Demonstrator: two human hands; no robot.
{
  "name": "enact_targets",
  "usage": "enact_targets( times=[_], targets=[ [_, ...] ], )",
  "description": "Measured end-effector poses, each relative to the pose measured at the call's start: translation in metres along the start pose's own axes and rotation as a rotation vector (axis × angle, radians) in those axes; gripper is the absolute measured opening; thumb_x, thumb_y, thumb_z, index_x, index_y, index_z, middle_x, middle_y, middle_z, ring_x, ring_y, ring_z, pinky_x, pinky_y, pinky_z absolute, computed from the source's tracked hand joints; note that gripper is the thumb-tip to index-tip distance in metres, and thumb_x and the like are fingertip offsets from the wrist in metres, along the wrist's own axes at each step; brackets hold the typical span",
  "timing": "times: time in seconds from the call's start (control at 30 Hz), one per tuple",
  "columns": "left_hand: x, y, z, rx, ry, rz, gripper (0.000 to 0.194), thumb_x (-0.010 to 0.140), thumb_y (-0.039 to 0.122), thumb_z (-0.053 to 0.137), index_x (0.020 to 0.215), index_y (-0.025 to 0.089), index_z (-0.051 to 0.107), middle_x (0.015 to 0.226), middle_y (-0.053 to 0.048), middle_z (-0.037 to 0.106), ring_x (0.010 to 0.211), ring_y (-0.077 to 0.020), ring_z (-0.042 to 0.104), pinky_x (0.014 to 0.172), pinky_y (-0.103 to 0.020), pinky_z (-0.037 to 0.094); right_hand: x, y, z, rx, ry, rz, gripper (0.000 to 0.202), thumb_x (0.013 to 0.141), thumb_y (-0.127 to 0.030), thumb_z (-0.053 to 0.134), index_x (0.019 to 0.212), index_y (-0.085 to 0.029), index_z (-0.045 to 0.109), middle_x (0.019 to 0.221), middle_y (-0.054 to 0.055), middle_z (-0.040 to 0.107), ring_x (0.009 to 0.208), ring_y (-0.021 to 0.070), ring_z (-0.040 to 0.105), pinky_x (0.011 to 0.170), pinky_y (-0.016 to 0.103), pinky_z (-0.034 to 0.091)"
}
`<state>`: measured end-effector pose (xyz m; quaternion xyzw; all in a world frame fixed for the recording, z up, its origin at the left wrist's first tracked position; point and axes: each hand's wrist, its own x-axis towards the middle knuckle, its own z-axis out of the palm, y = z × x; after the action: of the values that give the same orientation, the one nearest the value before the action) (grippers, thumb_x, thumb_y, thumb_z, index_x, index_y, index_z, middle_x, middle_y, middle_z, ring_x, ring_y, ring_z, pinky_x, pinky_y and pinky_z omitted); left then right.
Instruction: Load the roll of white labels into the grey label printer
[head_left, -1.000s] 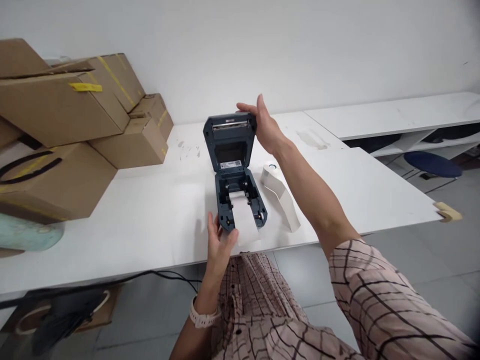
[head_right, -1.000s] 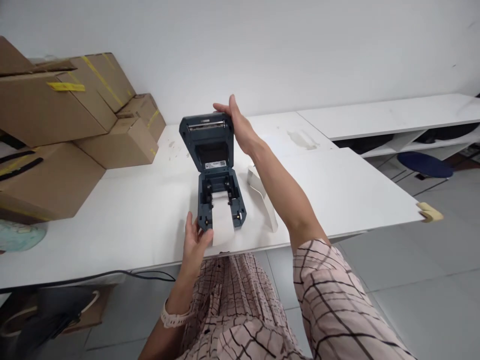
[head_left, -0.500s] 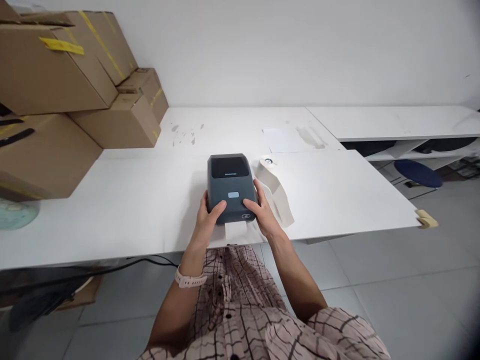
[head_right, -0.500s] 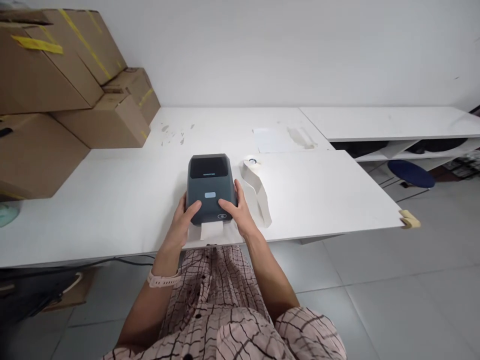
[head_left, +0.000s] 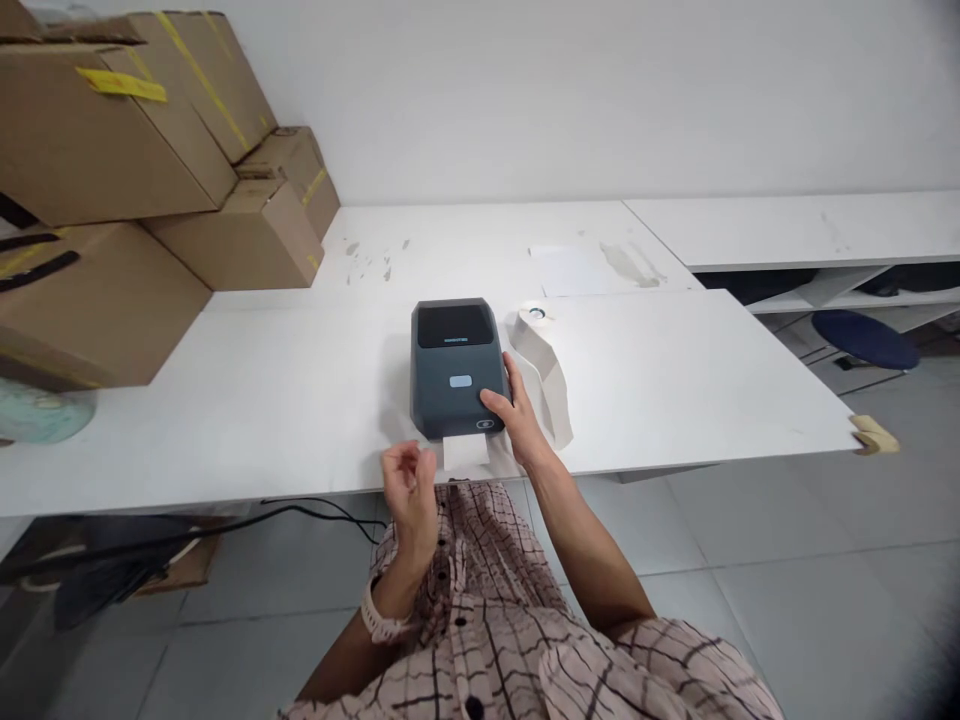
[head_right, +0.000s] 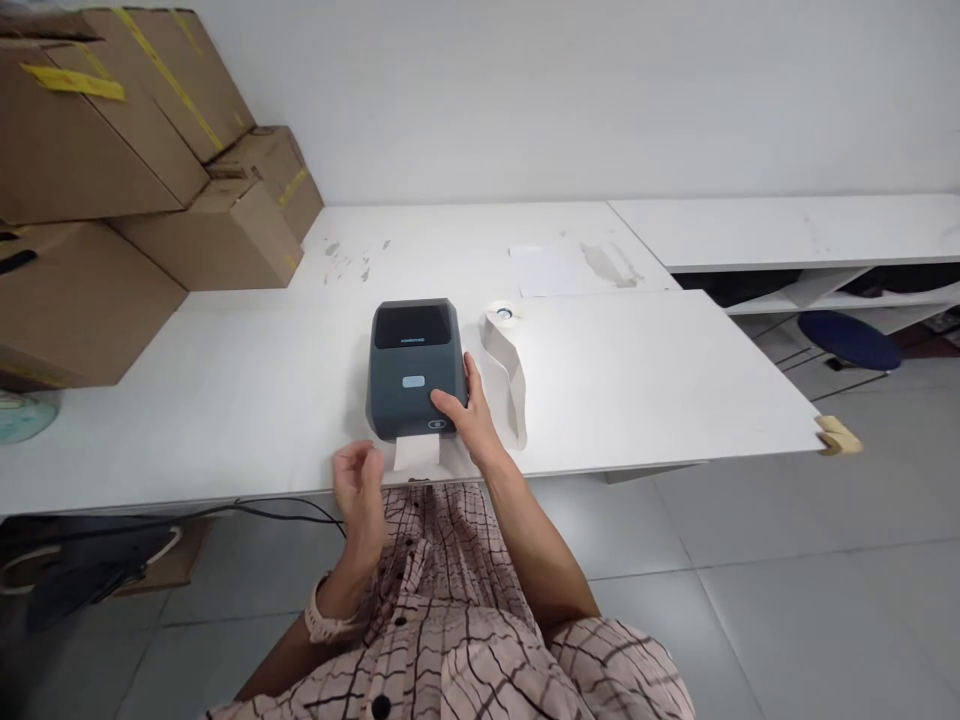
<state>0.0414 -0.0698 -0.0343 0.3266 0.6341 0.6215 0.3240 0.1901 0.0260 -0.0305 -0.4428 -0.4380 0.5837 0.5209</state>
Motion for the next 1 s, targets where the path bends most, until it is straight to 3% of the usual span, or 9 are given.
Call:
enact_targets(
  times=[0.17,0.27,0.33,0.4,0.5,0.63,0.7,0.83,1.0],
  targets=[
    [-0.006,0.013,0.003,-0.202,-0.501,-0.454,0.055,0.073,0.063,0.079,0.067,0.022,0.043,0.051,0.009,0.035,0.042,-0.0052,0.026,0.043,-0.022,0.019,-0.003,0.003,0.005,-0.04,0.029,-0.036,0.107,0.078,-0.062,0.072,0.165,-0.024,0.022,0.172,0.014,0.029,0.154,0.033,0.039,0.124,0.053,0.038],
    [0.004,0.022,0.009,-0.208,-0.473,-0.451,0.061,0.064,0.057,0.087,0.062,0.022,0.038,0.047,0.012,0.028,0.04,-0.0021,0.018,0.043,-0.021,0.013,-0.011,-0.004,0.008,-0.291,0.142,-0.23,0.095,0.087,-0.058,0.066,0.164,-0.027,0.021,0.171,0.013,0.03,0.157,0.034,0.031,0.124,0.061,0.032],
    [0.007,0.02,0.01,-0.18,-0.425,-0.406,0.06,0.063,0.056,0.087,0.06,0.022,0.038,0.047,0.013,0.026,0.041,-0.0021,0.016,0.043,-0.021,0.012,-0.016,-0.013,0.01,-0.569,0.177,-0.503,0.081,0.094,-0.046,0.06,0.164,-0.031,0.021,0.161,0.011,0.049,0.156,0.0325,0.034,0.127,0.065,0.021],
    [0.006,0.012,0.008,-0.144,-0.423,-0.366,0.058,0.064,0.057,0.086,0.06,0.021,0.04,0.047,0.012,0.027,0.043,-0.003,0.017,0.044,-0.022,0.013,-0.018,-0.024,0.011,-0.817,0.088,-0.768,0.075,0.099,-0.033,0.055,0.164,-0.034,0.017,0.138,0.007,0.071,0.15,0.0303,0.044,0.128,0.064,0.014],
    [0.003,0.0,0.0,-0.08,-0.41,-0.294,0.054,0.071,0.056,0.081,0.059,0.021,0.042,0.049,0.01,0.029,0.046,-0.0058,0.022,0.046,-0.023,0.019,-0.018,-0.034,0.016,-1.036,-0.074,-0.947,0.076,0.102,-0.026,0.051,0.165,-0.033,0.009,0.121,0.004,0.079,0.137,0.0286,0.059,0.126,0.059,0.019],
    [0.009,0.0,-0.012,0.004,-0.106,-0.048,0.037,0.09,0.051,0.065,0.07,0.021,0.057,0.063,0.003,0.05,0.059,-0.0121,0.047,0.059,-0.025,0.041,-0.019,-0.035,0.028,-1.154,-0.135,-0.873,0.065,0.104,-0.034,0.051,0.163,-0.027,0.026,0.123,0.008,0.077,0.123,0.0285,0.069,0.123,0.051,0.028],
    [0.019,0.006,-0.012,0.035,-0.019,0.106,0.03,0.096,0.05,0.058,0.099,0.023,0.069,0.096,-0.003,0.069,0.088,-0.0175,0.063,0.081,-0.028,0.051,-0.022,-0.033,0.03,-1.154,-0.145,-0.837,0.059,0.103,-0.036,0.052,0.159,-0.028,0.036,0.123,0.008,0.077,0.124,0.029,0.069,0.123,0.051,0.029],
    [0.036,0.015,-0.004,0.048,-0.247,0.121,0.058,0.102,0.054,0.049,0.154,0.029,0.046,0.166,-0.007,0.041,0.152,-0.0264,0.039,0.122,-0.037,0.036,-0.035,-0.022,0.018,-0.994,-0.082,-0.761,0.06,0.1,-0.039,0.057,0.157,-0.036,0.038,0.14,0.007,0.068,0.139,0.0322,0.058,0.125,0.059,0.03],
    [0.036,0.015,0.002,-0.007,-0.36,0.095,0.067,0.103,0.057,0.044,0.164,0.031,0.031,0.174,-0.003,0.028,0.16,-0.0278,0.025,0.128,-0.039,0.031,-0.046,-0.003,-0.009,-0.551,0.108,-0.428,0.058,0.105,-0.048,0.043,0.161,-0.039,0.029,0.167,0.006,0.04,0.155,0.0304,0.039,0.122,0.057,0.042]
  ],
)
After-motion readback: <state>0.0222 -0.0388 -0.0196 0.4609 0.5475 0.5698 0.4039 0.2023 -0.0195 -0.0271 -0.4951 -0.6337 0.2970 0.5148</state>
